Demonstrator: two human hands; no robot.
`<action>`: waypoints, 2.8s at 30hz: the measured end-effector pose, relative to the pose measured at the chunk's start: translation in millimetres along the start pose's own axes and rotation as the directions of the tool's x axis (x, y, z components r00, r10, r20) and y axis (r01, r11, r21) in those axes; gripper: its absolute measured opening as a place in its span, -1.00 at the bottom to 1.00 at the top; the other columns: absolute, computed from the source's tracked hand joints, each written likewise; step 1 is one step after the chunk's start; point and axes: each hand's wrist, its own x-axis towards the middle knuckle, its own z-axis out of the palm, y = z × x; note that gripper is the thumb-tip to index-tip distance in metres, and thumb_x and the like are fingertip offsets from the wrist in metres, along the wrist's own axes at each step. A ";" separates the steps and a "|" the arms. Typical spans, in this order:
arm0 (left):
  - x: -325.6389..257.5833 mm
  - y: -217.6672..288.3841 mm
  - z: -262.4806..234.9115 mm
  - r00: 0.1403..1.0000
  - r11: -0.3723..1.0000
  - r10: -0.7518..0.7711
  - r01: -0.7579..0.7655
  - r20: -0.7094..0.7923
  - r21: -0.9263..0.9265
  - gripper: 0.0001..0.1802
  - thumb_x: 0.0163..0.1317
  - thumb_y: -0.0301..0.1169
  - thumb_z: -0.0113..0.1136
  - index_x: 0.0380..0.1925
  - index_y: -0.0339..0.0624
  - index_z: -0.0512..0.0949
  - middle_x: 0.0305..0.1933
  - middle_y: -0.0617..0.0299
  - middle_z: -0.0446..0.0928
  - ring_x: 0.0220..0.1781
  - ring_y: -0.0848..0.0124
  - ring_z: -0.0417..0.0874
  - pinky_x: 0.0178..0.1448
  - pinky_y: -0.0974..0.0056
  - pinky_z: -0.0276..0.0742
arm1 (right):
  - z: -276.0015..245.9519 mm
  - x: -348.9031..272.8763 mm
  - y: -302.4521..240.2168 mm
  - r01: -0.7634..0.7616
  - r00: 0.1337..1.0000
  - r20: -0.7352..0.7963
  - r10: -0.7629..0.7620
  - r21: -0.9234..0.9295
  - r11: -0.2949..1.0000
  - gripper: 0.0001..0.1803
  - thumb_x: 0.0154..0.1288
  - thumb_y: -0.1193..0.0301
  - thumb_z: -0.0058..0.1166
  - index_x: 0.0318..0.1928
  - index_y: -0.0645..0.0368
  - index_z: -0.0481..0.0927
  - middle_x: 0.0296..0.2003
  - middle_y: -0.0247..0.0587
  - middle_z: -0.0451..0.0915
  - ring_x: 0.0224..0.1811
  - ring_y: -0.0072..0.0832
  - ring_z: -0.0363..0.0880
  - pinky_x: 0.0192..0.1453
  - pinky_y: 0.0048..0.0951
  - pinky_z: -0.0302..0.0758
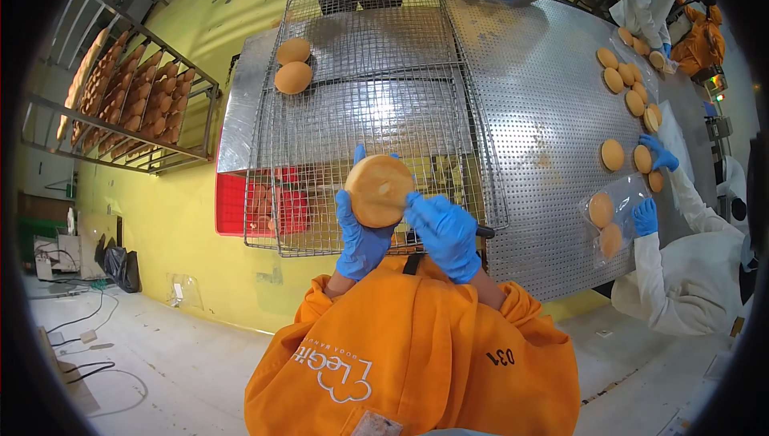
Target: The person picks up round cake layers from a wire rack and uses a small metal spatula to spread a filling on the bottom surface. They then place another layer on top to form a sandwich-style cake and set the finished product onto a metal table. The process is repeated continuously with other workers visible in the background.
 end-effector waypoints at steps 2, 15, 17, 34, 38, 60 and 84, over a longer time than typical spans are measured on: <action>-1.1 -0.5 0.7 1.000 0.998 0.016 -0.015 -0.015 0.059 0.00 0.11 0.26 0.13 0.47 0.16 0.01 0.34 0.04 0.32 0.32 0.14 0.40 0.34 -0.06 0.44 | 5.0 2.5 12.5 -0.172 0.983 -0.053 0.175 0.058 0.983 -0.68 0.18 0.34 0.29 -0.04 0.09 0.66 -0.44 -0.23 0.53 -0.55 -0.35 0.51 -0.46 -0.37 0.45; 10.6 -20.4 -36.5 0.996 1.000 -0.017 0.015 -0.090 -0.021 -0.16 0.25 0.08 0.09 0.47 0.18 0.03 0.39 0.12 0.25 0.38 0.14 0.33 0.41 0.01 0.33 | 31.1 -1.6 27.0 -0.390 0.919 0.088 0.384 0.348 0.853 -0.55 0.16 0.21 0.33 0.00 0.13 0.55 -0.29 -0.23 0.58 -0.31 -0.32 0.59 -0.21 -0.35 0.54; 12.2 -25.7 -38.8 1.000 0.992 0.010 -0.009 -0.010 0.124 -0.29 0.34 0.03 0.03 0.43 0.11 0.17 0.46 0.18 0.16 0.45 0.21 0.24 0.47 0.05 0.21 | 43.4 -7.4 22.7 -0.400 0.913 0.164 0.372 0.527 0.749 -0.32 0.07 0.17 0.42 0.16 0.17 0.48 -0.17 -0.23 0.61 -0.12 -0.39 0.61 0.03 -0.42 0.54; 305.1 120.8 -104.1 0.892 -0.606 0.379 0.038 0.246 0.794 0.00 -0.07 0.06 0.43 0.37 0.04 0.21 0.44 -0.30 0.03 0.43 -0.34 0.05 0.43 -0.32 -0.02 | -16.8 -21.1 203.3 -0.359 0.509 0.550 0.663 0.835 -0.417 -0.58 0.46 0.18 -0.07 0.13 0.19 0.50 -0.01 -0.22 0.63 -0.76 -0.77 0.10 -0.71 -0.71 0.09; 321.6 160.1 -125.5 0.927 -0.672 0.366 0.206 0.077 0.711 0.05 -0.17 0.11 0.45 0.38 0.25 0.20 0.42 -0.25 0.07 0.44 -0.30 0.09 0.41 -0.24 0.12 | 8.4 -62.9 156.6 -0.539 0.239 0.728 0.643 0.650 -0.536 -0.72 0.38 0.35 0.05 -0.02 0.26 0.57 -0.24 -0.30 0.66 -0.74 -0.79 0.13 -0.71 -0.71 0.12; 41.3 -1.2 -3.7 0.967 0.689 0.120 -0.245 0.227 0.682 -0.19 0.28 -0.06 0.14 0.43 -0.17 0.13 0.49 -0.03 0.08 0.45 0.18 0.23 0.34 0.13 0.37 | 71.6 34.4 37.9 -0.537 0.817 0.495 0.296 0.840 0.078 0.01 0.11 -0.17 0.22 0.41 0.11 0.13 0.30 -0.13 0.30 0.16 -0.42 0.47 0.17 -0.39 0.52; 19.5 -1.7 -17.7 0.892 0.810 -0.353 0.442 0.281 -0.386 -0.03 0.20 0.36 -0.08 0.48 0.12 -0.04 0.42 -0.14 0.17 0.36 -0.14 0.32 0.39 -0.22 0.28 | 3.7 28.4 40.5 -0.560 0.825 0.286 0.488 0.534 0.634 -0.58 0.43 0.09 0.02 -0.37 0.22 0.51 -0.65 -0.37 0.31 -0.59 -0.63 0.30 -0.51 -0.42 0.32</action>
